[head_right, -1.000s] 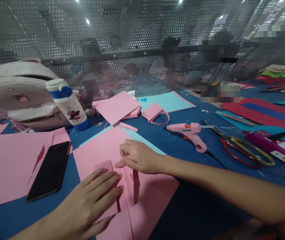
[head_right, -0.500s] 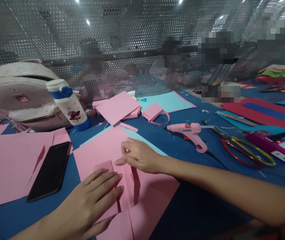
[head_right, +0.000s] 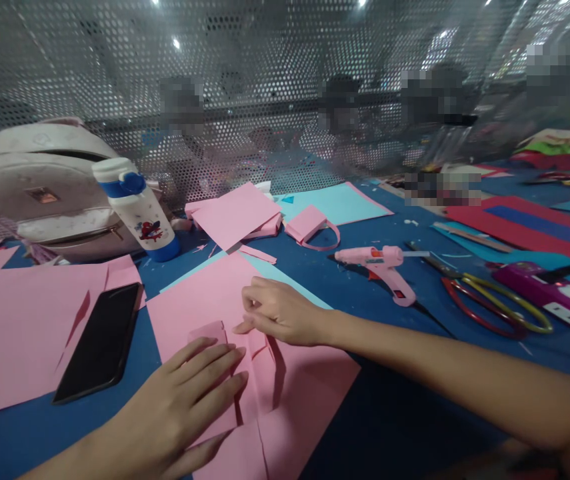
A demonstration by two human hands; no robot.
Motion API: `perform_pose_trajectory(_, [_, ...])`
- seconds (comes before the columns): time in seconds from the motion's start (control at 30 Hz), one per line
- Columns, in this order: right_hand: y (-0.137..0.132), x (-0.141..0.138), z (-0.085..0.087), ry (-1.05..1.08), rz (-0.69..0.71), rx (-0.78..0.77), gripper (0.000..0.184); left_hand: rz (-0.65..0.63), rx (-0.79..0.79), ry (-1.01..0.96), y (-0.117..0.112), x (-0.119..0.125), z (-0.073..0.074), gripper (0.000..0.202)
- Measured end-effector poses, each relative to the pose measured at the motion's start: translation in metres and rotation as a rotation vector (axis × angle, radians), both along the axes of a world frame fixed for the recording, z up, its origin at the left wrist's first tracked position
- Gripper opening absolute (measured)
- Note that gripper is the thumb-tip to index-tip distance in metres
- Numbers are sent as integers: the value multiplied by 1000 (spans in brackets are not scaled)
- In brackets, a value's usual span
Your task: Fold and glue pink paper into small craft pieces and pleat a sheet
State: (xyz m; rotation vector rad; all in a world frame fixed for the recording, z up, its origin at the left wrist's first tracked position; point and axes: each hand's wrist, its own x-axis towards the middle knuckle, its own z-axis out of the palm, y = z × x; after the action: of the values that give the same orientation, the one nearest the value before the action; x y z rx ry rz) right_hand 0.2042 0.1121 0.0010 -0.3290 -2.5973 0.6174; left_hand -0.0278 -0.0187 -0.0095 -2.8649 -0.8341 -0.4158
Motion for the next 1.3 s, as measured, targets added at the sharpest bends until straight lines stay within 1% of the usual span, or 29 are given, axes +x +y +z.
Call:
perform_pose_trajectory(0.27, [0, 1, -1, 4, 35, -67, 60, -7, -7, 6, 0, -1, 1, 51])
perform_pose_trajectory(0.4, [0, 0, 1, 15, -13, -105, 58, -6, -12, 2, 0, -2, 0, 51])
perform_pose_trajectory(0.47, [0, 0, 1, 12, -38, -96, 56, -5, -16, 2, 0, -1, -1, 51])
perform_pose_trajectory(0.6, [-1, 0, 0, -20, -22, -50, 60, -5, -29, 7, 0, -1, 0, 51])
perform_pose_trajectory(0.97, [2, 0, -2, -31, 32, -47, 62, -3, -53, 21, -1, -1, 2, 51])
perform_pose_trajectory(1.13, [1, 2, -2, -21, 60, -48, 62, -5, -43, 10, -1, -1, 1, 51])
perform_pose_trajectory(1.2, [1, 2, -1, -9, 53, -57, 61, -4, -35, 2, -2, -1, 1, 50])
perform_pose_trajectory(1.3, [1, 2, 0, 3, 1, -78, 55, -5, -30, 1, -2, -1, 0, 51])
